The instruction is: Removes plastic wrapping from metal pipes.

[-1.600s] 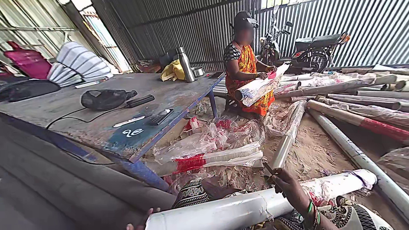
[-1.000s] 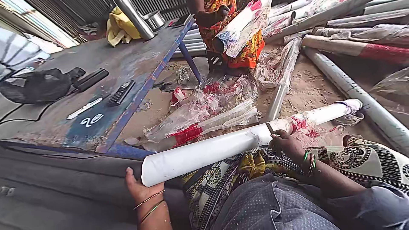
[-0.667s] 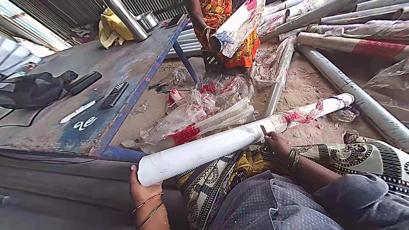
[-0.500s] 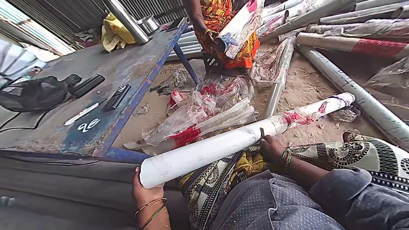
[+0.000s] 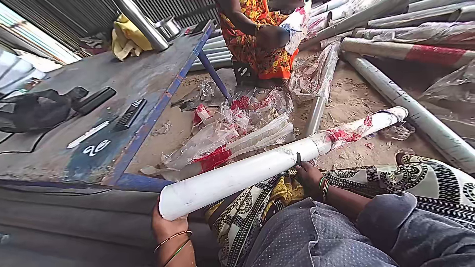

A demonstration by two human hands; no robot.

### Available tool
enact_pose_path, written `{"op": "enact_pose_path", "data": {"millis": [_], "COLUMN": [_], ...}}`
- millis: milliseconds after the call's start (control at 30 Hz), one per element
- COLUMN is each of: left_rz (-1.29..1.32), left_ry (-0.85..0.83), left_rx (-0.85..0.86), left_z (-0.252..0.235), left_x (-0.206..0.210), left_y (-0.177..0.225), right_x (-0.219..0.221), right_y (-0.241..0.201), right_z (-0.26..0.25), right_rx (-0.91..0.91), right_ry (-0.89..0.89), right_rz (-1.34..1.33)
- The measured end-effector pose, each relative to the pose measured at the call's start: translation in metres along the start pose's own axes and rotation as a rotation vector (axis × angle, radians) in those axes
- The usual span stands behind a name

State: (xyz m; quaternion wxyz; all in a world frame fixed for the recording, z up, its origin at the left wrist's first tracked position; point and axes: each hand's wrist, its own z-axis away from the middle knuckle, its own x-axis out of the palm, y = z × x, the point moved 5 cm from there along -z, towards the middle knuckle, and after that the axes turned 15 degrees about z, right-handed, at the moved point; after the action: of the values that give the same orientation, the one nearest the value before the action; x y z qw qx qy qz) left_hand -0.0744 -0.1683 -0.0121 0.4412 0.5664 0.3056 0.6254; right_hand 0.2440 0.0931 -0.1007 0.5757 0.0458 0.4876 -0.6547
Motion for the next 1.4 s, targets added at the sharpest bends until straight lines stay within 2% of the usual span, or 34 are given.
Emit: {"op": "enact_pose_path", "data": {"millis": [100, 200, 300, 400, 633, 700, 767, 933, 1133, 1233, 1333, 1400], "left_rz": [-0.001, 0.011, 0.017, 0.023, 0.028, 0.033, 0.029, 0.045, 0.122, 0.114, 0.105, 0.119], "left_ry": [-0.01, -0.013, -0.001, -0.004, -0.022, -0.02, -0.021, -0.026, -0.024, -0.001, -0.006, -0.012], "left_rx": [0.006, 0.001, -0.007, 0.0, 0.011, 0.006, 0.013, 0.015, 0.046, 0.038, 0.035, 0.05], "left_z": [-0.001, -0.002, -0.001, -0.002, -0.002, -0.002, -0.003, -0.004, -0.006, -0.003, -0.003, -0.004], "left_x": [-0.002, -0.001, -0.002, -0.006, -0.001, -0.002, -0.005, -0.007, -0.008, -0.012, -0.017, -0.019], "left_y": [-0.001, -0.001, -0.001, -0.002, -0.003, -0.004, -0.004, -0.006, -0.007, -0.008, -0.009, -0.011], "right_x": [0.006, 0.001, -0.01, -0.013, -0.01, -0.017, -0.018, -0.005, -0.014, -0.027, -0.028, -0.02], "right_y": [-0.013, -0.026, -0.006, 0.008, -0.018, -0.013, -0.005, -0.018, -0.018, -0.006, -0.006, -0.014], "right_z": [0.005, 0.015, 0.009, 0.002, 0.009, 0.01, 0.006, 0.009, 0.008, 0.007, 0.008, 0.012], "right_rx": [-0.066, -0.216, -0.085, 0.037, -0.102, -0.098, -0.016, 0.01, -0.172, -0.093, 0.001, -0.003], "right_ry": [-0.045, -0.09, 0.061, 0.048, -0.045, 0.013, 0.062, -0.027, -0.059, 0.049, 0.007, -0.049], "right_rz": [0.045, 0.12, -0.103, -0.143, 0.155, 0.095, 0.019, 0.129, 0.155, 0.068, 0.168, 0.244]}}
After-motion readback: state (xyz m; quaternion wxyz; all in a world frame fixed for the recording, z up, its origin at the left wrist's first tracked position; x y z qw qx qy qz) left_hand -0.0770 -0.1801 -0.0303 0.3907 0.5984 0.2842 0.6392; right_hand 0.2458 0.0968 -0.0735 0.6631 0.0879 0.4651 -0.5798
